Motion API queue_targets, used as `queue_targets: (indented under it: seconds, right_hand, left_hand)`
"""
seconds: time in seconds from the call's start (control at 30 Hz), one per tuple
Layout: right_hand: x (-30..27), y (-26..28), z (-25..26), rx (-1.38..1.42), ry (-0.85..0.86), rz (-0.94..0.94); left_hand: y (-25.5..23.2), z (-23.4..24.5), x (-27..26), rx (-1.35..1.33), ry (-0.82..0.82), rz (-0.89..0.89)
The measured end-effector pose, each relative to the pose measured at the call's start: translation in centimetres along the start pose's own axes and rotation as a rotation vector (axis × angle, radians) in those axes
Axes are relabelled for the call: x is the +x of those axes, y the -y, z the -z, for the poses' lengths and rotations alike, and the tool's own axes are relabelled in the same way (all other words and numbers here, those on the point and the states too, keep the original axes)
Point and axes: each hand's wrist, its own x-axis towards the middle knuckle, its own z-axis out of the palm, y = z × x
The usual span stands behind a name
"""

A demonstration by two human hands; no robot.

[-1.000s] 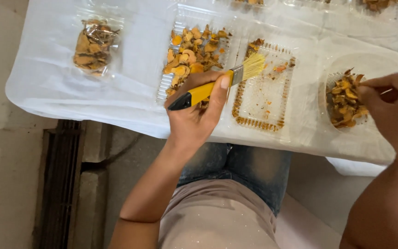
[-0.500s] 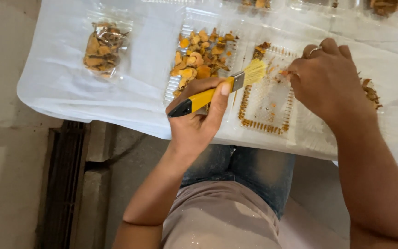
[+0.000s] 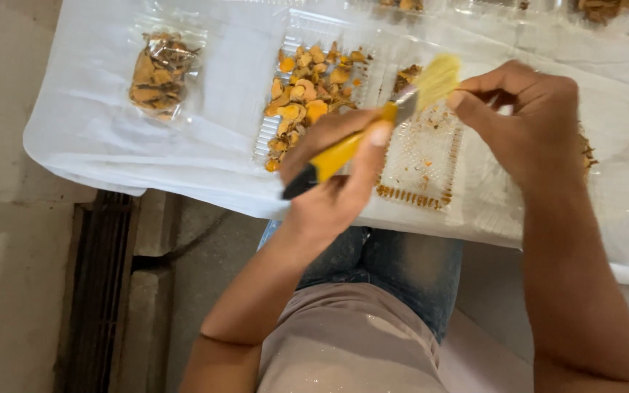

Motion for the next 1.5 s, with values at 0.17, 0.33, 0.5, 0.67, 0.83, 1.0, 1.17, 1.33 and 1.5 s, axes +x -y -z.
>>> queue_targets:
  seconds: [0.17, 0.33, 0.5, 0.67, 0.83, 1.0, 1.17, 1.33, 1.5]
  right_hand:
    - [-0.4, 1.6, 0.6, 0.175, 0.007, -0.25]
    - [-2.6, -1.8, 3.6, -0.024, -0.055, -0.038]
    - [-8.9, -14.4, 8.7, -0.606, -0.048, 0.101]
    - [-8.1, -12.6, 8.1, -0.909, 0.0, 0.007]
    - [-0.2, -2.6, 1.8, -0.32, 0.037, 0.307]
    - [4.6, 3.7, -1.6, -0.356, 0.435, -0.203]
    - [4.8, 3.3, -3.1, -0.328, 0.453, -0.154]
    - [6.1, -0.3, -4.0, -0.391, 0.495, -0.041]
    - [6.4, 2.6, -3.6, -0.37, 0.574, -0.189]
  left_hand:
    - [-1.4, -0.5, 0.3, 0.042, 0.011, -0.014]
    - [-1.8, 0.5, -0.2, 0.241, 0.026, 0.026]
    - [-0.3, 2.3, -0.8, 0.156, 0.021, 0.078]
    - [-1.1, 2.0, -0.6, 0.181, -0.049, 0.127]
    - [-1.0, 1.6, -0.9, 0.19, -0.127, 0.161]
    - [0.0, 1.7, -1.0, 0.091, -0.138, 0.24]
    - [-0.1, 2.1, -0.5, 0.111, -0.151, 0.239]
    - [-0.3, 2.1, 0.3, 0.038, -0.166, 0.261]
    - [-0.2, 2.1, 0.5, -0.003, -0.176, 0.294]
